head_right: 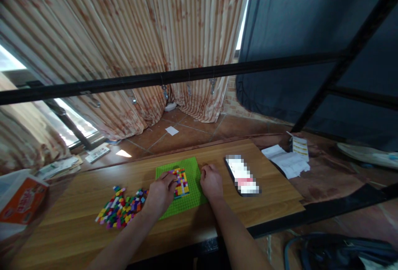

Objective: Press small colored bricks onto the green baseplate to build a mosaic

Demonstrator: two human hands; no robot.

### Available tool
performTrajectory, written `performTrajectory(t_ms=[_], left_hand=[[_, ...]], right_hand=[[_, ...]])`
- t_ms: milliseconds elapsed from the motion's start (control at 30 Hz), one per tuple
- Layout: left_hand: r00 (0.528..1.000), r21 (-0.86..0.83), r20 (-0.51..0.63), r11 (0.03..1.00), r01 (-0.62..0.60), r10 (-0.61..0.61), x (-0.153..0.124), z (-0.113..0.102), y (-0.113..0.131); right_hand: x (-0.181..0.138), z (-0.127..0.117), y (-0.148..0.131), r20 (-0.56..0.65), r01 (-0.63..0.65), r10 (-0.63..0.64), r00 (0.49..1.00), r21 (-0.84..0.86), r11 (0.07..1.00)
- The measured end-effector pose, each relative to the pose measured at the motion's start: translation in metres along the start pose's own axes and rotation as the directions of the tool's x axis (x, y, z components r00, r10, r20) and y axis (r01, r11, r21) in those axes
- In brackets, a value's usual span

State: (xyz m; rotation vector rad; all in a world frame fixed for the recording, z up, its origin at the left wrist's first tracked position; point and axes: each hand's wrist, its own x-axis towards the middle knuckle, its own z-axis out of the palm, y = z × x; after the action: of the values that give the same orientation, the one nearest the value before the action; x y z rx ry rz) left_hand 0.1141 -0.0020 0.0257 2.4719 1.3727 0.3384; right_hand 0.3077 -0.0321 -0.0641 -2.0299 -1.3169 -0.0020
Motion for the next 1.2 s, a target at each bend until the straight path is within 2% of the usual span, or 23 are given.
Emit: performTrajectory(t_ms=[167, 333, 400, 533, 600, 833, 1033, 1200], left_hand=[[1.0, 0.03, 0.021, 1.0, -0.008, 0.007, 0.0, 0.001, 0.001], [0.998, 0.115, 0.058, 0.993, -0.024, 0.017, -0.006, 0.013, -0.002], [0.998, 0.109, 0.017, 0.993, -0.055, 0.053, -0.012, 0.021, -0.004], [0.981, 0.116, -0.16, 0.989, -0.092, 0.11, -0.024, 0.034, -0.01], [0.969, 0.152, -0.213, 0.984, -0.097, 0.128, -0.029, 0.037, -0.011], [0.961, 0.23, -0.206, 0.964, -0.135, 0.183, -0.032, 0.039, -0.012], [0.977, 0.178, -0.136, 0.974, -0.14, 0.165, -0.032, 0.039, -0.012], [0.97, 0.065, -0.213, 0.992, -0.106, 0.117, -0.053, 0.03, -0.014]], right_hand=[[0.0, -0.001, -0.001, 0.0, -0.003, 0.003, 1.0, 0.007, 1.0], [-0.001, 0.0, 0.0, -0.008, 0.004, -0.004, 1.0, -0.006, 1.0], [-0.002, 0.001, 0.002, -0.016, 0.013, -0.013, 1.0, -0.012, 1.0], [-0.002, 0.002, 0.004, -0.022, 0.036, -0.036, 0.999, -0.012, 0.999], [-0.003, 0.001, 0.005, -0.024, 0.042, -0.042, 0.999, -0.008, 0.999], [-0.003, 0.002, 0.01, -0.019, 0.052, -0.052, 0.998, -0.03, 0.998], [-0.004, 0.003, 0.014, 0.01, 0.064, -0.064, 0.998, -0.092, 0.994], [-0.003, 0.003, 0.02, 0.017, 0.088, -0.086, 0.996, -0.154, 0.984]])
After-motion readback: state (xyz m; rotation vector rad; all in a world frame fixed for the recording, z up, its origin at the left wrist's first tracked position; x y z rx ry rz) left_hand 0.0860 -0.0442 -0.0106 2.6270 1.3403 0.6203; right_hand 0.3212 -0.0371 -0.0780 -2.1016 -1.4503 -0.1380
